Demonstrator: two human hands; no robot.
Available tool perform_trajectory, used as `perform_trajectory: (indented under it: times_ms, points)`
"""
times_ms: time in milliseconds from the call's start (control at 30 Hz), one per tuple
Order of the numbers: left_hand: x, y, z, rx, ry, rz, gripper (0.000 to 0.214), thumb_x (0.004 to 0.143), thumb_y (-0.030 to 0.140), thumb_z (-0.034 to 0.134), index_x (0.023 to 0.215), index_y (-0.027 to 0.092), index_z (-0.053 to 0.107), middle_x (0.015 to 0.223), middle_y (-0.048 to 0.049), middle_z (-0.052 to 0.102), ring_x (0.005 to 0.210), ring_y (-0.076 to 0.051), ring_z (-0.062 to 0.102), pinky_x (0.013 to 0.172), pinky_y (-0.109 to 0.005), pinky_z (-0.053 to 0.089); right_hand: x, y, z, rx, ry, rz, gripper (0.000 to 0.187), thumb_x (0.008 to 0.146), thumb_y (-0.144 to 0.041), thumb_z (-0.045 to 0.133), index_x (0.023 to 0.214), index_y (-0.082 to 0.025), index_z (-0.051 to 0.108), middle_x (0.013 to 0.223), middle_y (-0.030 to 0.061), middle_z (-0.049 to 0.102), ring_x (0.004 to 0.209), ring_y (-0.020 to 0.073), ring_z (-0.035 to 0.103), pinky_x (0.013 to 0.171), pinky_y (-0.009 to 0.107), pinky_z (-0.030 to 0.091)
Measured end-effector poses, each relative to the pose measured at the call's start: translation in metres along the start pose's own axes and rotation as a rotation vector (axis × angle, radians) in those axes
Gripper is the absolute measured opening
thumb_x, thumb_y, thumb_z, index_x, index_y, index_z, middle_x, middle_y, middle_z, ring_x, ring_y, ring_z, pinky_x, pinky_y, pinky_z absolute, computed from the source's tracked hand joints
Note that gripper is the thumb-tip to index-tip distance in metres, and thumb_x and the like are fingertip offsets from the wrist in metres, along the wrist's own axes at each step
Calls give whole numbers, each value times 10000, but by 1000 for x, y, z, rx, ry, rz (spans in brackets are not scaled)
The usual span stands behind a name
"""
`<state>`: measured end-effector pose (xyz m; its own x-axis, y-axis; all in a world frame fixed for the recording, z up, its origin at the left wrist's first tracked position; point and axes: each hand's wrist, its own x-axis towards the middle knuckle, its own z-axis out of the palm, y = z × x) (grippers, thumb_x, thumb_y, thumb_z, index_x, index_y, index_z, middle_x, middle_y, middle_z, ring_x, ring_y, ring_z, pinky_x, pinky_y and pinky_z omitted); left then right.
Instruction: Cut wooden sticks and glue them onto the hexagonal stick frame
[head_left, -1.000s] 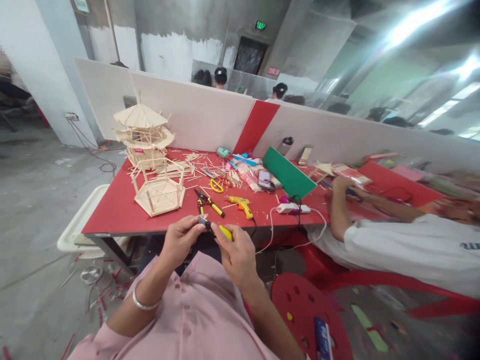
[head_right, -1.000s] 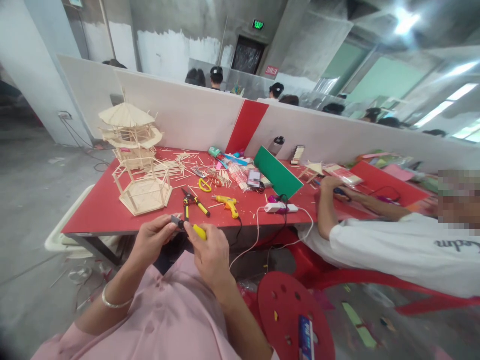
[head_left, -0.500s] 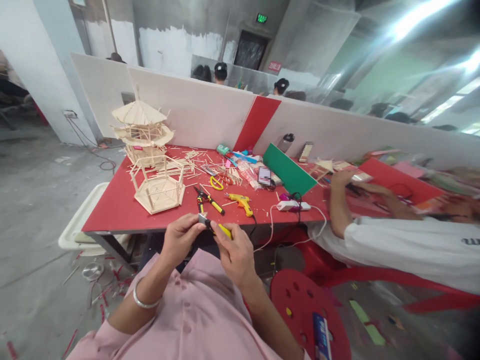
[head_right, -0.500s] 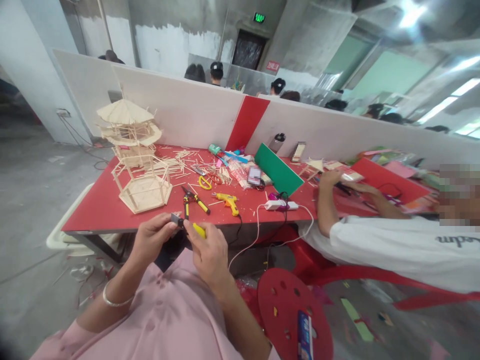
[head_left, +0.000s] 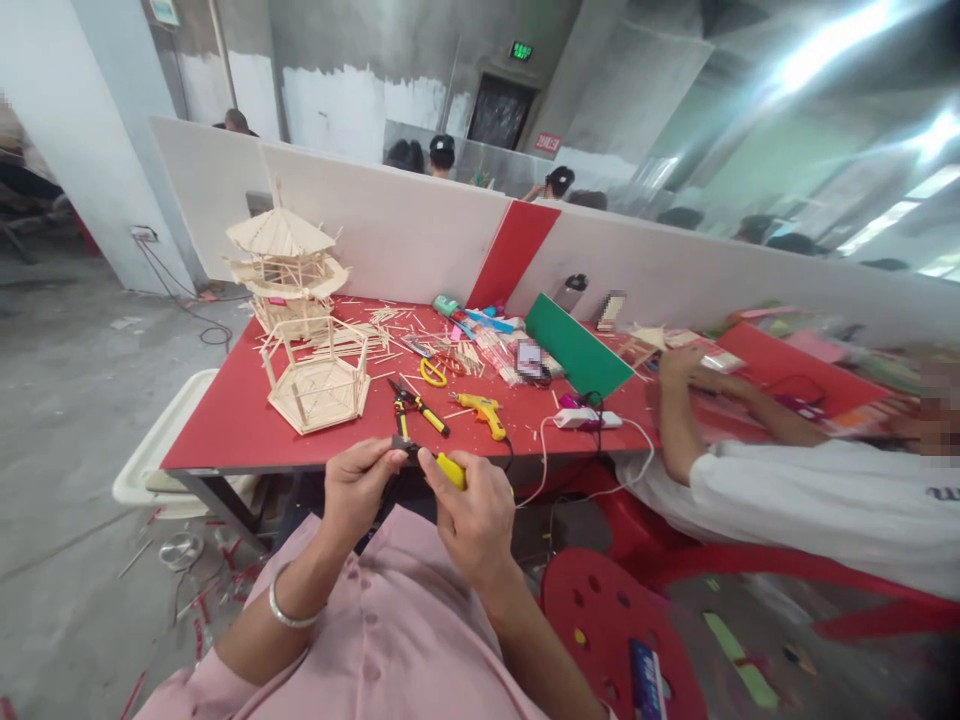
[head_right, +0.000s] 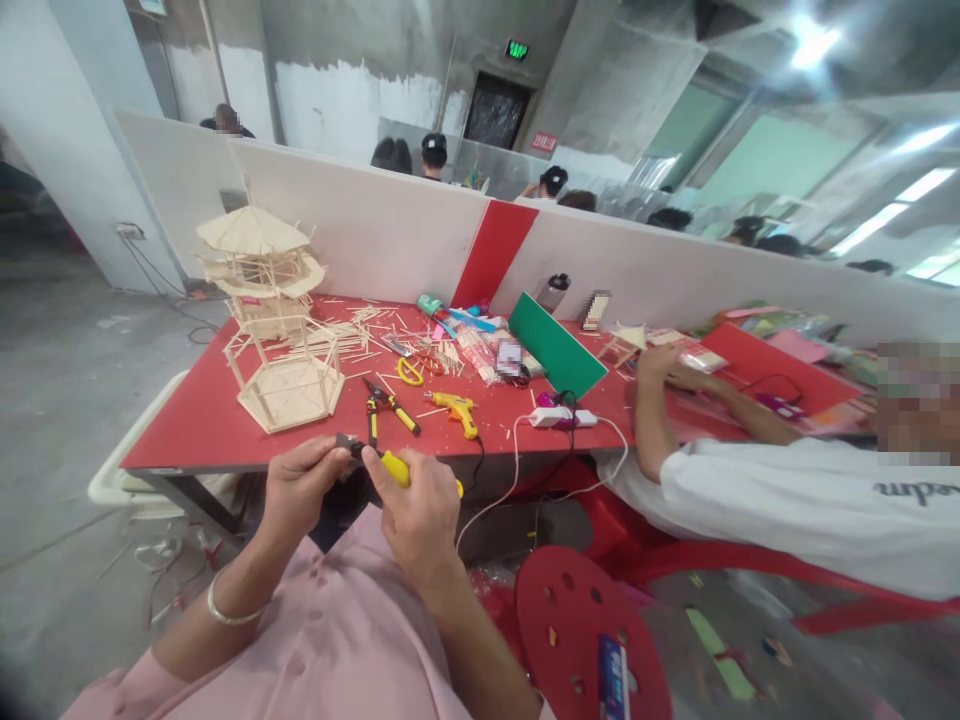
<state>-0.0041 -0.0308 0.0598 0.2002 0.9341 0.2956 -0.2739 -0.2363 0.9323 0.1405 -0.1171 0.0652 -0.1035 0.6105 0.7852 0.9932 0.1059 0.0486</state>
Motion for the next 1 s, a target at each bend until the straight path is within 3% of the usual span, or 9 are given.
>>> perform_trajectory:
  times_ms: [167, 300, 533, 833, 1000]
  points:
    - [2, 3, 2, 0, -16, -41, 310, 760, 441, 750, 648, 155, 717, 545, 7, 533, 529, -103, 443, 505, -232, 378, 0, 3, 1, 22, -2, 10, 527, 925, -137, 541, 1392, -380, 550, 1022, 70, 596, 881, 184, 545, 774, 315, 390]
    - [5, 7, 4, -36, -68, -81, 323, 758, 472, 743, 700, 155, 723, 531, 35, 453, 504, -84, 362, 474, -220, 321, 1, 4, 1, 159, -98, 61, 443, 962, -202, 526, 1383, -332, 573, 1003, 69, 620, 846, 164, 564, 755, 294, 424]
    - [5, 9, 2, 14, -104, -64, 289, 781, 451, 709, 726, 167, 709, 575, 23, 469, 542, -97, 380, 484, -218, 320, 2, 3, -3, 263, -118, 99, 418, 976, -219, 519, 1377, -321, 582, 980, 68, 631, 833, 160, 582, 771, 294, 459]
    - [4, 11, 0, 46, -140, 0, 323, 821, 442, 672, 652, 167, 656, 579, 13, 471, 573, -111, 412, 505, -215, 332, 2, 3, -2, 291, -129, 73, 410, 980, -204, 505, 1373, -289, 587, 972, 65, 643, 848, 158, 596, 763, 284, 461]
    - [2, 12, -2, 57, -92, 23, 358, 804, 470, 689, 621, 164, 658, 558, 10, 480, 558, -114, 408, 520, -233, 344, 1, 1, -2, 162, -85, 26, 432, 956, -186, 524, 1359, -321, 597, 993, 70, 624, 851, 171, 571, 749, 300, 425]
